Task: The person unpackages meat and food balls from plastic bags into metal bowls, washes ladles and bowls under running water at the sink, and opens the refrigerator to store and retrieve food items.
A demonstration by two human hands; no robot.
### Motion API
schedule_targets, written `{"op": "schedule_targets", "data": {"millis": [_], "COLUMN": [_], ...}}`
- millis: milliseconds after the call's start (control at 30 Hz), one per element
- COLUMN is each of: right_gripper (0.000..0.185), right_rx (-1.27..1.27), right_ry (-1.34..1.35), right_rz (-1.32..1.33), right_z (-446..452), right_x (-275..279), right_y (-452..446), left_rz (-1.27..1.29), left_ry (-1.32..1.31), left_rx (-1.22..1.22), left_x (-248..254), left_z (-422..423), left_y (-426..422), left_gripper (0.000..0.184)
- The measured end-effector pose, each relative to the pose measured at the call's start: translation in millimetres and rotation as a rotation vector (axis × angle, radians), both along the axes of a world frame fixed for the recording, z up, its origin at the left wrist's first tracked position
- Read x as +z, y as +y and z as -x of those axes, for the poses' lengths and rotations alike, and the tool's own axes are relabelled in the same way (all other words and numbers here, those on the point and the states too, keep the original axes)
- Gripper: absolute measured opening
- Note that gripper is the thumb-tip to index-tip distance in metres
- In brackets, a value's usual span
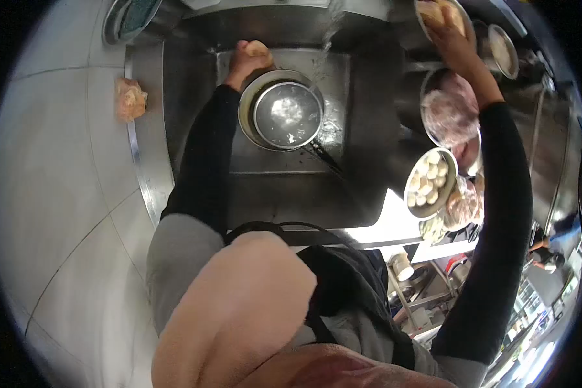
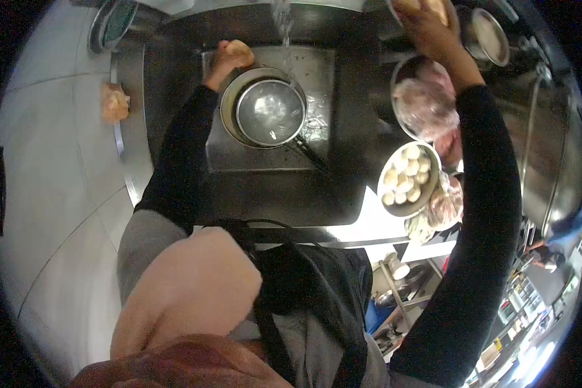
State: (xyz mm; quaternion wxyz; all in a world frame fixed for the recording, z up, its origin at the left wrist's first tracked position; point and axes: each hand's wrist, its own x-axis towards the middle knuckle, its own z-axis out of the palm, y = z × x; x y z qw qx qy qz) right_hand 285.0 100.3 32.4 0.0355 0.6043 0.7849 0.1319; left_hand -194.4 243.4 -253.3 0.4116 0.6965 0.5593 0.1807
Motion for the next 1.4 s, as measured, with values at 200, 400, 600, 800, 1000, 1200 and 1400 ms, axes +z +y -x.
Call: {"op": "schedule_targets", "data": {"millis": [200, 400, 600, 800, 1000, 1200, 1400], "right_gripper": [0.029, 0.042, 0.062, 0.058, 0.047, 0.042, 0.04], "right_rx": [0.175, -0.201, -0.046, -0.021, -0.317, -0.683, -0.794], "right_ry": [0.158, 0.612, 0.854, 1.277, 0.395, 0.679, 1.095], "right_rz": [0.148, 0.065, 0.172, -0.212, 0.159, 0.323, 0.213], "right_z": [10.9, 117.8, 151.9, 78.7, 5.8, 11.8, -19.8], "right_x": [16.9, 96.5, 97.2, 129.4, 135.6, 126.3, 29.8], "right_y": [9.9, -44.4, -80.1, -43.1, -43.7, -63.8, -21.6], "left_rz": [0.289, 0.59, 0.859, 0.037, -1.068, -0.475, -0.064], "left_ry": [-0.806, -0.969, -1.313, -0.851, 0.567, 0.974, -0.618], "left_rx": [0.032, -0.06, -0.112, 0.085, 0.485, 0.281, 0.389], "left_x": [169.5, 208.5, 309.5, 347.5, 283.9, 275.0, 273.1], "left_z": [-58.1, -138.6, -180.4, -119.2, 112.5, 167.5, 45.5], "left_y": [-74.7, -122.0, -165.3, -147.0, -101.9, -65.3, -120.9], "left_gripper": [0.059, 0.041, 0.051, 0.05, 0.049, 0.048, 0.043]}}
